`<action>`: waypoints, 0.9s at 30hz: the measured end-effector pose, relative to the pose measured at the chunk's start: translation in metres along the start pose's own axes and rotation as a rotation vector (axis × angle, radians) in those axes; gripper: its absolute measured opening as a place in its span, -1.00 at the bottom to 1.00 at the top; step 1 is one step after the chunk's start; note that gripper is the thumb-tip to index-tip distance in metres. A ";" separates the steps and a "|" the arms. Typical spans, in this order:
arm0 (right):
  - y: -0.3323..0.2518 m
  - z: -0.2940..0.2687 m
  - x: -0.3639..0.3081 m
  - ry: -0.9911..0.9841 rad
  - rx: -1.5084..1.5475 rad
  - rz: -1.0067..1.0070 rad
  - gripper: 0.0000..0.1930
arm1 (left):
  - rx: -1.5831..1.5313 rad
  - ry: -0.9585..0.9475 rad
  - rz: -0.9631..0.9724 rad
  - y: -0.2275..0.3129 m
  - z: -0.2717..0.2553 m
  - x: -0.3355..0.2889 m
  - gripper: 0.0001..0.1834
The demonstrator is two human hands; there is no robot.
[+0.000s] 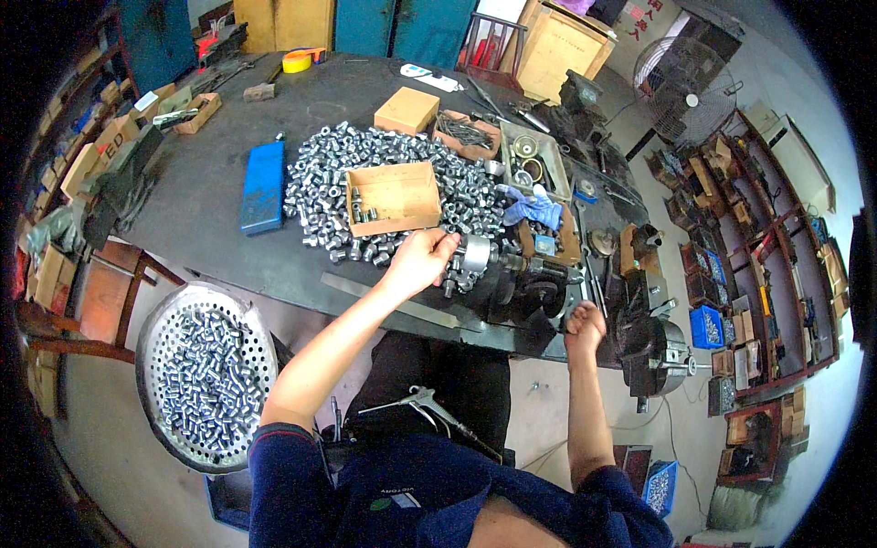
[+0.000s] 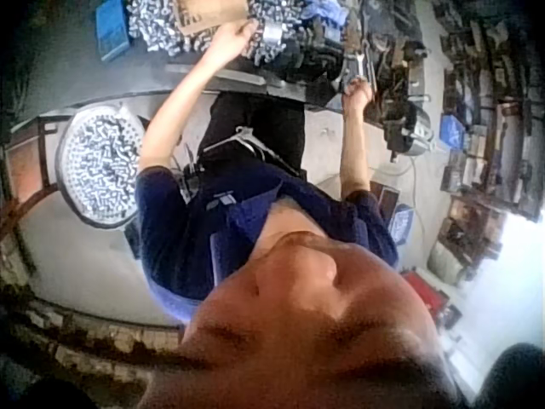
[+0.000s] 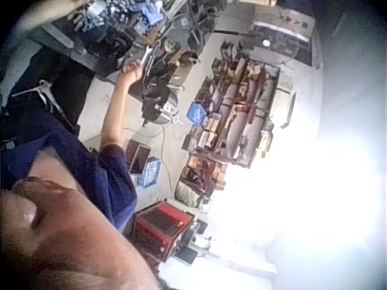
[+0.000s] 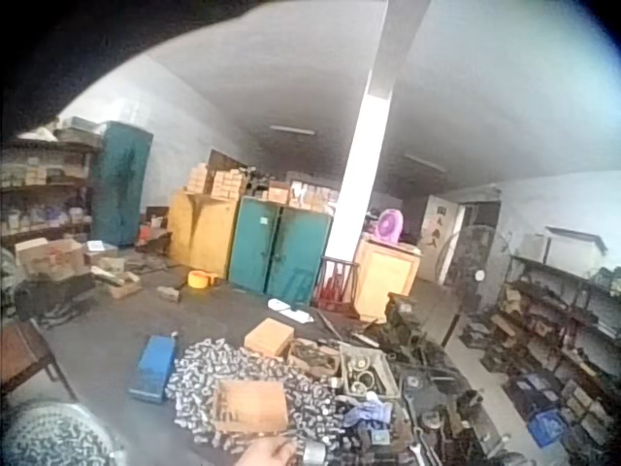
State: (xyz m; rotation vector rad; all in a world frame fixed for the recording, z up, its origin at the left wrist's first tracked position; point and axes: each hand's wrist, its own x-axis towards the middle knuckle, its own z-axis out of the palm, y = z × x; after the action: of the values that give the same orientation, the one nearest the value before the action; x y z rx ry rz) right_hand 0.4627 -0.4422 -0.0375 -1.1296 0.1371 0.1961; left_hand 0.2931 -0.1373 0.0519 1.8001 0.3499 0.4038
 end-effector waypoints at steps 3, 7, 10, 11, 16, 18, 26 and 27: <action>0.030 0.002 0.069 0.093 -0.088 -0.047 -0.84 | -0.089 0.008 -0.003 -0.002 -0.003 0.003 -0.61; -0.013 0.062 0.077 -0.008 -0.428 -0.443 -0.80 | 0.126 0.083 -0.040 -0.012 -0.030 0.022 -0.62; -0.053 0.087 0.049 -0.141 -0.065 -0.278 -0.87 | 0.240 0.235 0.098 -0.035 -0.054 0.052 -0.74; -0.061 0.093 0.036 -0.171 -0.027 -0.279 -0.86 | 0.176 0.217 0.078 -0.038 -0.066 0.057 -0.75; -0.070 0.063 -0.020 -0.336 0.082 -0.295 -0.86 | 0.067 0.269 0.090 -0.025 -0.109 0.035 -0.70; -0.059 0.028 -0.027 -0.365 0.137 -0.272 -0.88 | 0.059 0.173 0.041 -0.018 -0.126 0.002 -0.71; 0.006 0.000 -0.003 -0.208 0.075 -0.036 -0.86 | 0.980 0.151 -0.372 -0.096 -0.231 -0.191 -0.73; 0.008 -0.009 0.008 -0.268 0.075 -0.029 -0.86 | 1.033 0.148 -0.376 -0.112 -0.237 -0.206 -0.75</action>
State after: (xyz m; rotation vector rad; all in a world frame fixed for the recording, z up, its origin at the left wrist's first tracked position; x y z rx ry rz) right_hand 0.4690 -0.4463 -0.0506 -1.0206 -0.1093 0.3115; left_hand 0.0000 0.0055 -0.0178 2.6190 1.1317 0.0659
